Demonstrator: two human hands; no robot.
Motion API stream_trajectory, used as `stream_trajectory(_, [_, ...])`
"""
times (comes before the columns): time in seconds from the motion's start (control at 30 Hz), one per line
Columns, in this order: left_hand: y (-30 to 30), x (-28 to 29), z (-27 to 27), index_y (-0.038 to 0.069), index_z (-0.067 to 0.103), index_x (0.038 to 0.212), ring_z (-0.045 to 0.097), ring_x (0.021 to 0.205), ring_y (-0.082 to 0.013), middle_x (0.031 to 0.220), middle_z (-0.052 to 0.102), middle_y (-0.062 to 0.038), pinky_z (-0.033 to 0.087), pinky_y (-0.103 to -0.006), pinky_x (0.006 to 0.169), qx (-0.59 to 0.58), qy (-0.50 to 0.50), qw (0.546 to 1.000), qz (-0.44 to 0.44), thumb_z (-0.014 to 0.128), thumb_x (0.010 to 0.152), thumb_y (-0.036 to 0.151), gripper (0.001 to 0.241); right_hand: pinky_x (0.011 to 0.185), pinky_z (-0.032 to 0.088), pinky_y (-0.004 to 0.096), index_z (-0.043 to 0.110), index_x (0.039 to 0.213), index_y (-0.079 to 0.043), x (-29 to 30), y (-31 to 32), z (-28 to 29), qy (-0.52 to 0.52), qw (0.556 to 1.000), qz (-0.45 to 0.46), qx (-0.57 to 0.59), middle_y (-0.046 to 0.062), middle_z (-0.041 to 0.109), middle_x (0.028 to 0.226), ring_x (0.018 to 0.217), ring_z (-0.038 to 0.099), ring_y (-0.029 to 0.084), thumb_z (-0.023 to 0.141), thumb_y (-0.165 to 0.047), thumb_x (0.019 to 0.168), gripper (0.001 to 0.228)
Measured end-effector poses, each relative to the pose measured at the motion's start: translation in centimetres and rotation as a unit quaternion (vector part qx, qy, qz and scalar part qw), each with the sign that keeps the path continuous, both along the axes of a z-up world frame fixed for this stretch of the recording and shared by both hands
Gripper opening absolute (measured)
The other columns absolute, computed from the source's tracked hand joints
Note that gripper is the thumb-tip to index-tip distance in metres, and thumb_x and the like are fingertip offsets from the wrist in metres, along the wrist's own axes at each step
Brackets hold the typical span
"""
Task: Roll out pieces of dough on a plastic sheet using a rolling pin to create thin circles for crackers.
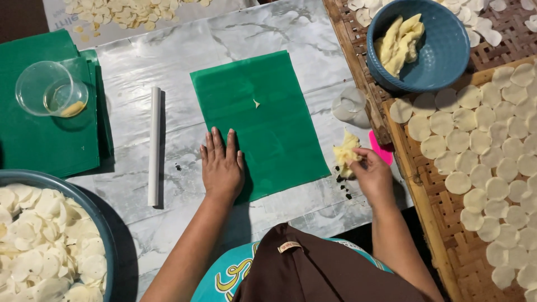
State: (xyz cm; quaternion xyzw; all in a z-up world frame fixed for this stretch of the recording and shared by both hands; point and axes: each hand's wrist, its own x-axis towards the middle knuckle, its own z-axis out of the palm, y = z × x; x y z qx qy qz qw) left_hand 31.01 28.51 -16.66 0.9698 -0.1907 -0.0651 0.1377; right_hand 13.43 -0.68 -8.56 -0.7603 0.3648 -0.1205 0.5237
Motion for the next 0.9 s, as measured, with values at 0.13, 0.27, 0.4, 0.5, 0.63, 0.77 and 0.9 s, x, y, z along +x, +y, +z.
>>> stream_trajectory(0.13, [-0.8,-0.6,0.2,0.022,0.022,0.165,0.007,0.159,-0.0369,0.172,0.012,-0.019,0.007,-0.0562,0.127,-0.002,0.007,1.0,0.025,0.035,0.108,0.04,0.062,0.079,0.057,0.025,0.063,0.134,-0.008,-1.9,-3.0,-3.4,-0.082,0.981,-0.079,0.155,0.008,0.067,0.12,0.103,0.068,0.018,0.064,-0.003,0.095,0.039])
stream_trajectory(0.27, [-1.3,-0.9,0.5,0.022,0.022,0.165,0.005,0.159,-0.0374,0.171,0.012,-0.02,0.006,-0.058,0.126,0.009,0.013,0.999,0.038,0.035,0.107,0.041,0.063,0.079,0.052,0.027,0.06,0.135,-0.007,-0.5,0.7,2.2,-0.097,0.989,-0.02,0.112,0.013,0.064,0.123,0.103,0.065,0.022,0.061,-0.004,0.098,0.036])
stream_trajectory(0.4, [-1.2,-1.0,0.6,0.021,0.022,0.165,0.006,0.159,-0.0384,0.171,0.012,-0.021,0.007,-0.0588,0.126,0.003,0.006,0.999,0.035,0.035,0.106,0.04,0.063,0.095,0.059,0.044,0.063,0.135,-0.001,2.9,6.4,3.6,-0.123,0.968,0.152,-0.158,0.021,0.063,0.133,0.118,0.067,0.04,0.061,0.0,0.097,0.038])
stream_trajectory(0.5, [-1.2,-0.9,0.5,0.02,0.023,0.165,0.007,0.159,-0.039,0.171,0.013,-0.021,0.009,-0.0591,0.125,0.004,0.003,0.999,0.034,0.036,0.106,0.038,0.063,0.111,0.04,0.061,0.053,0.142,0.009,6.2,9.5,-0.9,-0.127,0.864,0.347,-0.341,0.036,0.052,0.143,0.132,0.05,0.055,0.057,-0.023,0.104,0.049])
stream_trajectory(0.63, [-1.3,-0.8,0.6,0.02,0.022,0.165,0.007,0.158,-0.039,0.171,0.012,-0.021,0.01,-0.0594,0.125,0.007,0.005,0.999,0.037,0.037,0.105,0.038,0.064,0.117,0.024,0.067,0.041,0.155,0.0,11.0,11.2,-3.6,-0.066,0.778,0.364,-0.508,0.027,0.032,0.164,0.151,0.032,0.044,0.045,-0.059,0.103,0.079])
stream_trajectory(0.77, [-1.4,-0.9,0.6,0.021,0.022,0.164,0.007,0.158,-0.0391,0.171,0.012,-0.021,0.01,-0.0593,0.124,0.007,0.0,0.999,0.034,0.038,0.104,0.038,0.065,0.113,0.014,0.079,0.046,0.156,-0.019,20.7,10.1,-4.1,-0.067,0.751,0.402,-0.519,0.014,0.04,0.163,0.152,0.034,0.036,0.038,-0.067,0.101,0.073])
stream_trajectory(0.9, [-1.4,-0.4,0.8,0.023,0.021,0.165,0.006,0.158,-0.0381,0.171,0.011,-0.02,0.009,-0.0587,0.124,0.006,0.015,0.999,0.036,0.036,0.104,0.039,0.064,0.112,0.012,0.084,0.042,0.159,-0.023,30.8,10.9,-4.5,-0.048,0.758,0.397,-0.515,0.011,0.029,0.169,0.156,0.023,0.039,0.037,-0.073,0.1,0.077])
